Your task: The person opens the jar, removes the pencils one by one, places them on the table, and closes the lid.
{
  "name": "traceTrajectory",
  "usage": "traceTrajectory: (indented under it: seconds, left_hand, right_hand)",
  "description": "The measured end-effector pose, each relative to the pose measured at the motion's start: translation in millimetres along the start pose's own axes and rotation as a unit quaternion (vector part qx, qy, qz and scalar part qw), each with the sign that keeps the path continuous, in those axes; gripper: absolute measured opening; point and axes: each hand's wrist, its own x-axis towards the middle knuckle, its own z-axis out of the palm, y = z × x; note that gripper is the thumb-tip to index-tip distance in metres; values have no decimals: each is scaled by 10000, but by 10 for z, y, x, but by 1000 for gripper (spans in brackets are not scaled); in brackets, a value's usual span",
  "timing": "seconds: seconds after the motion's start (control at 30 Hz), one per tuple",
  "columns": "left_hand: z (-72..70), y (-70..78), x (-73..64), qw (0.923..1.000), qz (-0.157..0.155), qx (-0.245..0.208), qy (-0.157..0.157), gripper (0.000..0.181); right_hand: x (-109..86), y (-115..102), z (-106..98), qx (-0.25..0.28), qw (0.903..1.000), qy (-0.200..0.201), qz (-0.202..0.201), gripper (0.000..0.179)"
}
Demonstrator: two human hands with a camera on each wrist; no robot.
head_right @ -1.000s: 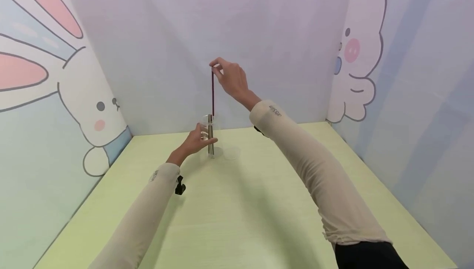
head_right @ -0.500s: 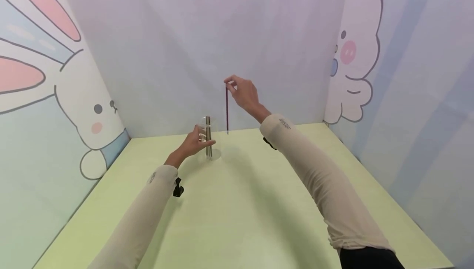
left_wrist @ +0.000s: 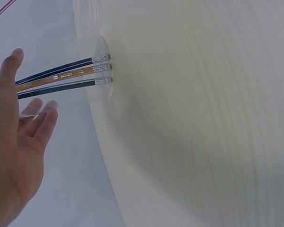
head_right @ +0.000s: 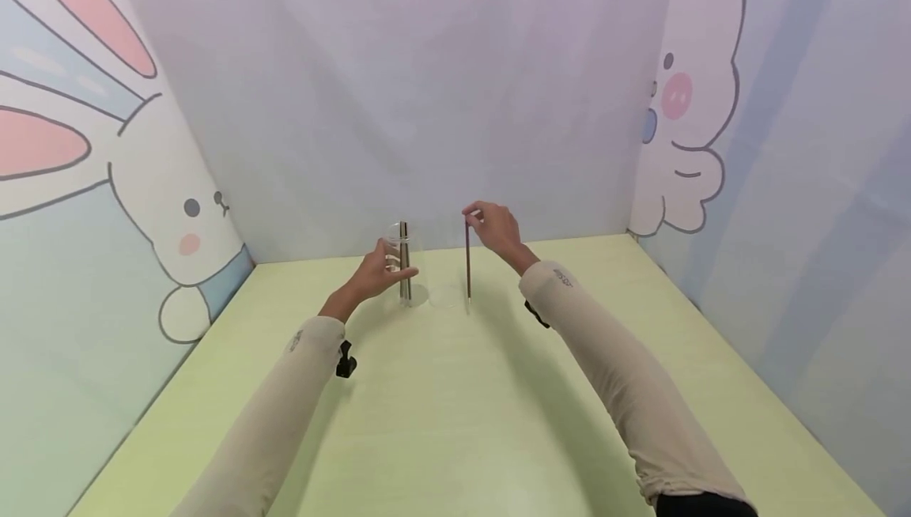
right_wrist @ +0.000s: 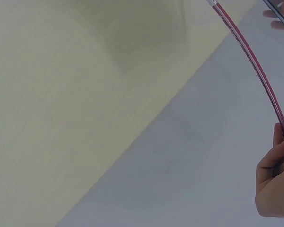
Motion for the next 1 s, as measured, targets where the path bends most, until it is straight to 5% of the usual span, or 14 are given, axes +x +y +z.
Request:
traceTrajectory:
  seconds: [0.6,1.0]
  left_hand:
    - [11,58,-2,9999,100,-58,-39,83]
    - [8,26,15,9999,136,14,7,82]
  right_hand:
    - [-288,311,476,47,9966,-175,802,18]
    - [-389,397,770,-504,9797,-791,1772,21]
